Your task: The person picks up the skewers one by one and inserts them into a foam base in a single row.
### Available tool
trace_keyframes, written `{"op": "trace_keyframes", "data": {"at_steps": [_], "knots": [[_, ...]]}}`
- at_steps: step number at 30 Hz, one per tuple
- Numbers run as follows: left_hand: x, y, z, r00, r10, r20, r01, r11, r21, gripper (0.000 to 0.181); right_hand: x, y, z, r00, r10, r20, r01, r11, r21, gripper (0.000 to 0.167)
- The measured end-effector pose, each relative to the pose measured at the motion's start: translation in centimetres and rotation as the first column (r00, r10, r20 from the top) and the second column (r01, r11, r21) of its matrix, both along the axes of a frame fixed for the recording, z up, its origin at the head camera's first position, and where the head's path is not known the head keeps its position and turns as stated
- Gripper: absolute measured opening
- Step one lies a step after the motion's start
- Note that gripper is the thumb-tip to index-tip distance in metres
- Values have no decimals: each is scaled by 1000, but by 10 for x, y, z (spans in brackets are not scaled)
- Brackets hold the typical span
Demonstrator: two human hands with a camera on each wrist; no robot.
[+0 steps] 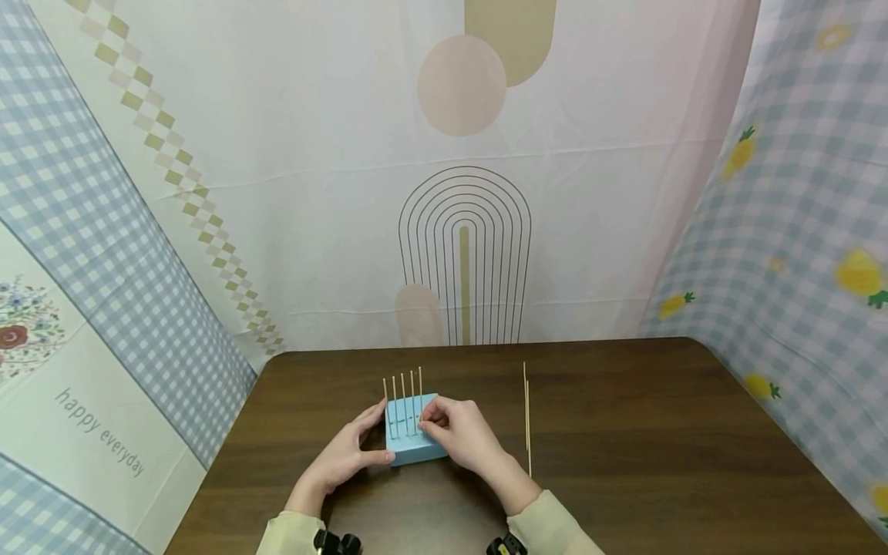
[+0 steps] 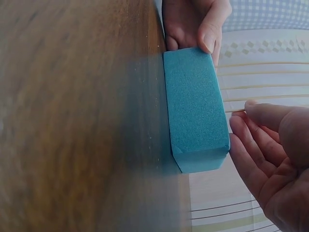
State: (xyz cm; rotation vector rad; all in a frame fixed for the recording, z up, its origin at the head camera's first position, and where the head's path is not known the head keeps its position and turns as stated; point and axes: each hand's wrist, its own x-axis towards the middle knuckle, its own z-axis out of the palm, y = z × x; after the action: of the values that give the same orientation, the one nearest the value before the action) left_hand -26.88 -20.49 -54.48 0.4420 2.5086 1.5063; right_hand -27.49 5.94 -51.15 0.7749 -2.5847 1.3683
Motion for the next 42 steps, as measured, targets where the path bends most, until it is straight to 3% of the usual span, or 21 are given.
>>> {"op": "trace_keyframes", "data": {"at_steps": [20, 42], "knots": [[0, 1, 2, 1000, 0, 17, 0, 1000, 17, 103, 4, -4, 3, 999, -43, 10, 43, 998, 45, 12], [1, 0, 1, 1000, 4, 26, -5, 1000, 15, 102, 5, -4, 4, 999, -31, 14, 30, 998, 55, 12]]}}
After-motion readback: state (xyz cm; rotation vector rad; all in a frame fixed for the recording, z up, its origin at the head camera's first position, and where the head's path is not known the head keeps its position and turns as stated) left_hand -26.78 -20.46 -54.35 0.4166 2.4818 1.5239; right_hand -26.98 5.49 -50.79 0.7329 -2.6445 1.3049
